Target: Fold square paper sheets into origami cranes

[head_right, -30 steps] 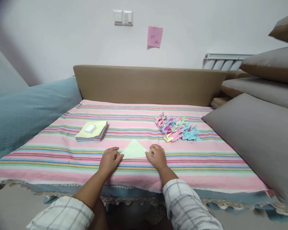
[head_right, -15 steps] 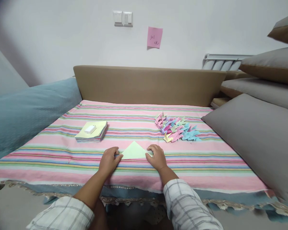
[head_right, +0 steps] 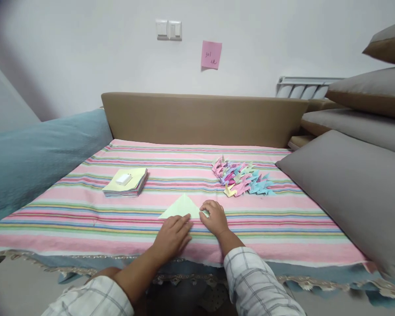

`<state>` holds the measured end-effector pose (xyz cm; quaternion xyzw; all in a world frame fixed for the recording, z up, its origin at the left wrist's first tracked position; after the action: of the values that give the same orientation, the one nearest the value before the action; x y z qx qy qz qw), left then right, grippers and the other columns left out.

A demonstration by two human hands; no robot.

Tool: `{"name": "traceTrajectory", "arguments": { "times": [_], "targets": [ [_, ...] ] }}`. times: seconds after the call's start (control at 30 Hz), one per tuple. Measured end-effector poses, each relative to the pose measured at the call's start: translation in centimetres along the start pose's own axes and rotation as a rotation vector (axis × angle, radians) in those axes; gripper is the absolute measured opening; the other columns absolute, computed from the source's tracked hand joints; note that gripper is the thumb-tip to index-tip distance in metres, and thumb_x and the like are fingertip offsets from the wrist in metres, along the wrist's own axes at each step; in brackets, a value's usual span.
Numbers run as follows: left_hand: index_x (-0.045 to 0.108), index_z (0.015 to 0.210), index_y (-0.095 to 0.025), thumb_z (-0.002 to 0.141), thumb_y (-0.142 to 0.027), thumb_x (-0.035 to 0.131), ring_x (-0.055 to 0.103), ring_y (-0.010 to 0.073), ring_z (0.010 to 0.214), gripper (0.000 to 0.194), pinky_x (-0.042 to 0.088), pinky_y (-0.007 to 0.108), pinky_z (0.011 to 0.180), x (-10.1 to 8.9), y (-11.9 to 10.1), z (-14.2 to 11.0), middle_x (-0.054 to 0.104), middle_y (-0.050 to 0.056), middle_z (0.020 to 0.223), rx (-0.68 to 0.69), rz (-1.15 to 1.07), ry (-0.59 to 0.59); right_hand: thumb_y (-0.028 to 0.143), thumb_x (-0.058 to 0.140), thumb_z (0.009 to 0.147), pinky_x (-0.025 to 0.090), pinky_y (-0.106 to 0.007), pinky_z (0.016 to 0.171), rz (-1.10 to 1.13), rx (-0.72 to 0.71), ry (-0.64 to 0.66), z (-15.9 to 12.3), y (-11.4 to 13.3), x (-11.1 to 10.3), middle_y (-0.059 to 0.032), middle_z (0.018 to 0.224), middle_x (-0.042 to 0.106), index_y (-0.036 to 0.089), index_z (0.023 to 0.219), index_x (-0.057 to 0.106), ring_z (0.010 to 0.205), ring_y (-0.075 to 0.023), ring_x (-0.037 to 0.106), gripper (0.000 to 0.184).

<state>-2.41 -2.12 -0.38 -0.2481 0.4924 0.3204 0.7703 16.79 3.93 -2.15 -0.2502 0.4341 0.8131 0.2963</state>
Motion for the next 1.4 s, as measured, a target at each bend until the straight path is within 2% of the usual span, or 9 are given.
{"name": "traceTrajectory", "arguments": {
  "times": [0.1, 0.2, 0.37, 0.67, 0.83, 1.1, 1.3, 1.4],
  "targets": [
    [0.045, 0.131, -0.022, 0.079, -0.045, 0.058, 0.043, 0.0317, 0.118, 0.058, 0.035, 0.048, 0.096, 0.8, -0.9, -0.1, 0.042, 0.011, 0.141, -0.073, 0.027, 0.028, 0.026, 0.057, 0.073, 0.041, -0.038, 0.085, 0.001, 0.004, 0.001, 0.0, -0.1, 0.0, -0.0049, 0.095, 0.062, 0.022, 0.080, 0.063, 0.094, -0.0216, 0.055, 0.010],
    [0.043, 0.132, -0.021, 0.078, -0.049, 0.058, 0.043, 0.0322, 0.118, 0.063, 0.035, 0.048, 0.095, 1.1, -0.9, -0.2, 0.043, 0.012, 0.140, -0.133, 0.031, 0.049, 0.026, 0.057, 0.073, 0.040, -0.038, 0.085, 0.007, 0.009, 0.014, 0.0, -0.2, 0.1, -0.0048, 0.095, 0.062, 0.022, 0.081, 0.063, 0.094, -0.0218, 0.055, 0.010],
    [0.043, 0.133, -0.022, 0.078, -0.052, 0.055, 0.042, 0.0320, 0.118, 0.063, 0.031, 0.050, 0.099, 0.8, -0.7, -0.2, 0.045, 0.010, 0.138, -0.188, 0.015, 0.054, 0.024, 0.054, 0.073, 0.039, -0.038, 0.086, 0.012, 0.007, 0.042, -0.1, 0.0, 0.1, -0.0045, 0.097, 0.061, 0.022, 0.083, 0.063, 0.097, -0.0218, 0.054, 0.013],
    [0.041, 0.134, -0.027, 0.083, -0.055, 0.046, 0.040, 0.0329, 0.121, 0.059, 0.020, 0.067, 0.099, 0.4, -1.6, -0.2, 0.043, 0.008, 0.140, -0.300, 0.064, 0.089, 0.013, 0.047, 0.064, 0.037, -0.037, 0.088, 0.008, 0.011, 0.081, -0.1, 0.0, 0.0, -0.0049, 0.100, 0.061, 0.022, 0.084, 0.063, 0.099, -0.0219, 0.052, 0.027],
    [0.040, 0.135, -0.029, 0.083, -0.055, 0.045, 0.037, 0.0344, 0.124, 0.058, 0.014, 0.072, 0.098, 0.4, -1.8, -0.2, 0.041, 0.008, 0.142, -0.332, 0.056, 0.119, 0.010, 0.044, 0.063, 0.036, -0.039, 0.087, -0.016, -0.005, 0.122, -0.5, 0.1, -0.1, -0.0051, 0.103, 0.060, 0.022, 0.088, 0.063, 0.100, -0.0227, 0.050, 0.033],
    [0.041, 0.134, -0.031, 0.081, -0.055, 0.049, 0.032, 0.0364, 0.127, 0.059, 0.009, 0.074, 0.096, 0.4, -1.6, -0.1, 0.035, 0.009, 0.145, -0.378, 0.052, 0.135, 0.007, 0.043, 0.061, 0.038, -0.041, 0.089, 0.011, -0.020, 0.087, -1.0, -0.2, -0.1, -0.0060, 0.104, 0.059, 0.021, 0.086, 0.063, 0.101, -0.0233, 0.050, 0.035],
    [0.040, 0.134, -0.031, 0.080, -0.056, 0.050, 0.032, 0.0361, 0.126, 0.061, 0.009, 0.074, 0.096, 0.3, -1.5, -0.2, 0.035, 0.011, 0.145, -0.373, 0.037, 0.115, 0.008, 0.042, 0.067, 0.039, -0.042, 0.089, 0.047, -0.055, 0.069, -1.1, -0.2, -0.3, -0.0067, 0.101, 0.059, 0.021, 0.085, 0.066, 0.100, -0.0235, 0.051, 0.032],
    [0.040, 0.134, -0.032, 0.079, -0.057, 0.050, 0.033, 0.0353, 0.126, 0.061, 0.009, 0.073, 0.097, 0.2, -1.4, -0.2, 0.036, 0.010, 0.144, -0.367, 0.035, 0.111, 0.011, 0.046, 0.070, 0.040, -0.042, 0.089, 0.050, -0.125, 0.046, -1.3, 0.4, -0.7, -0.0081, 0.104, 0.057, 0.020, 0.089, 0.066, 0.101, -0.0238, 0.050, 0.029]
  ]
}}
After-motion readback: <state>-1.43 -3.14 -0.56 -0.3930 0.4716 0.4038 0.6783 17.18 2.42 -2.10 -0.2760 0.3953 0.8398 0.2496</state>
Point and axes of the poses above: each hand's wrist, its own z-axis towards the middle knuckle, its own x-axis out of the palm, y = z × x, the point moved 2 cm from there along z, towards the middle knuckle
